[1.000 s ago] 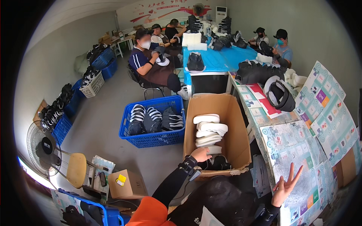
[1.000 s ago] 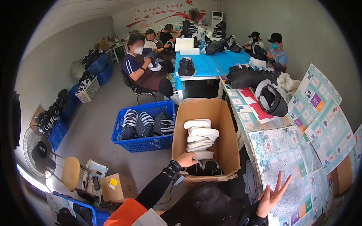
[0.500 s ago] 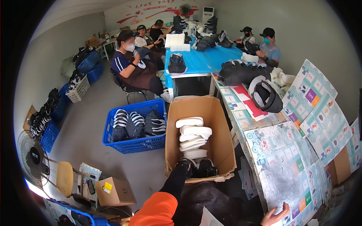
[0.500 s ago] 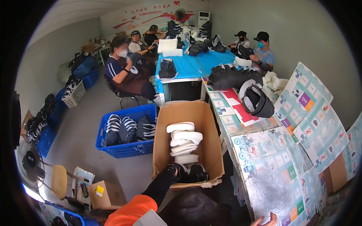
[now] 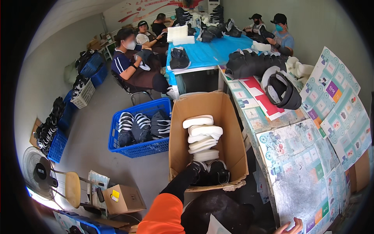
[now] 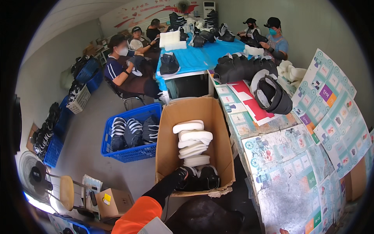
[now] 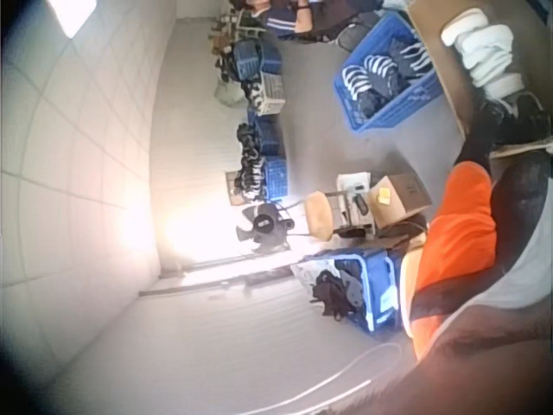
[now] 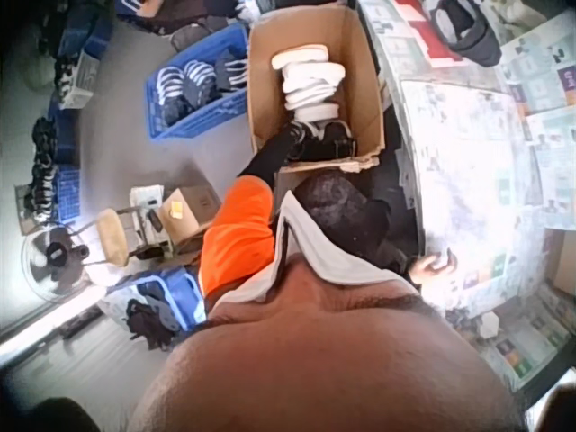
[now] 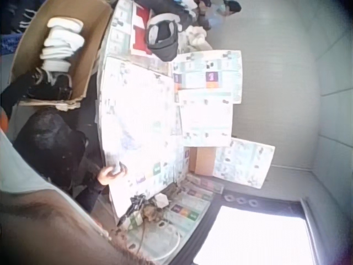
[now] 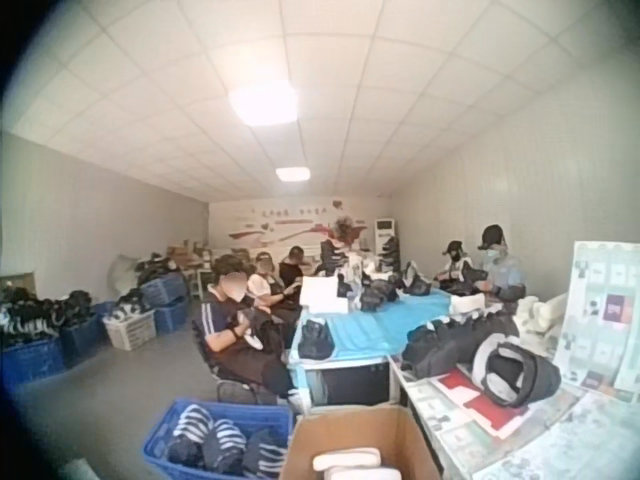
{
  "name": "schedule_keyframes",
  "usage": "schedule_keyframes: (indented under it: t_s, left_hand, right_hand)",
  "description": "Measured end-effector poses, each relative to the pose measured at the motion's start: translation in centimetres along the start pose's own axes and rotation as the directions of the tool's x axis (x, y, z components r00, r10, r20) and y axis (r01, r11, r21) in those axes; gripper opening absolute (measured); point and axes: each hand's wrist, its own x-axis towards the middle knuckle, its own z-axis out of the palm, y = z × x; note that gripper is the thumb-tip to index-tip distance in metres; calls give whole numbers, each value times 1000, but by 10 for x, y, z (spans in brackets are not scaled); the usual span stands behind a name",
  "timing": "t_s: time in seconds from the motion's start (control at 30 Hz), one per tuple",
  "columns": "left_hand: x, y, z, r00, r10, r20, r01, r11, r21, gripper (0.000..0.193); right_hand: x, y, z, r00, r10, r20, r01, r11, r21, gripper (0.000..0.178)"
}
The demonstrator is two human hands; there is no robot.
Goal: The person trims excess material from a shoe upper using a handheld tool, handles shoe components from a box, and places them back into the box.
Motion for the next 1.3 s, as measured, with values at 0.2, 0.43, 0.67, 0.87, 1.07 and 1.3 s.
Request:
schedule_keyframes:
  t_s: [0.2, 0.43, 0.67, 0.87, 1.07, 1.3]
  left_hand:
    - [36, 5, 67, 993, -53, -106, 58, 997, 41, 29]
    - [-69, -29, -83, 769, 323, -552, -211, 943, 257, 21]
    - [-337, -46, -200, 430, 605, -670, -823, 569, -15, 25]
    - [-437, 26, -173, 353, 788, -505, -929, 360, -88, 30]
    - [-440, 47, -142, 186, 566, -803, -934, 356, 34, 51]
    - [-498, 69, -83, 17, 514, -858, -938, 306, 165, 58]
  right_hand:
    - [3, 0, -3, 990, -110, 86, 120, 985, -120, 31]
    - [14, 2, -4, 992, -108, 70, 115, 988, -102, 19]
    - [27, -59, -12, 979, -118, 165, 112, 993, 44, 30]
    - [69, -186, -2, 646, -572, 506, 364, 813, 455, 67]
    - [56, -177, 17, 780, -350, 519, 104, 890, 444, 44]
    - [-3, -149, 33, 819, 115, 562, -311, 912, 267, 27]
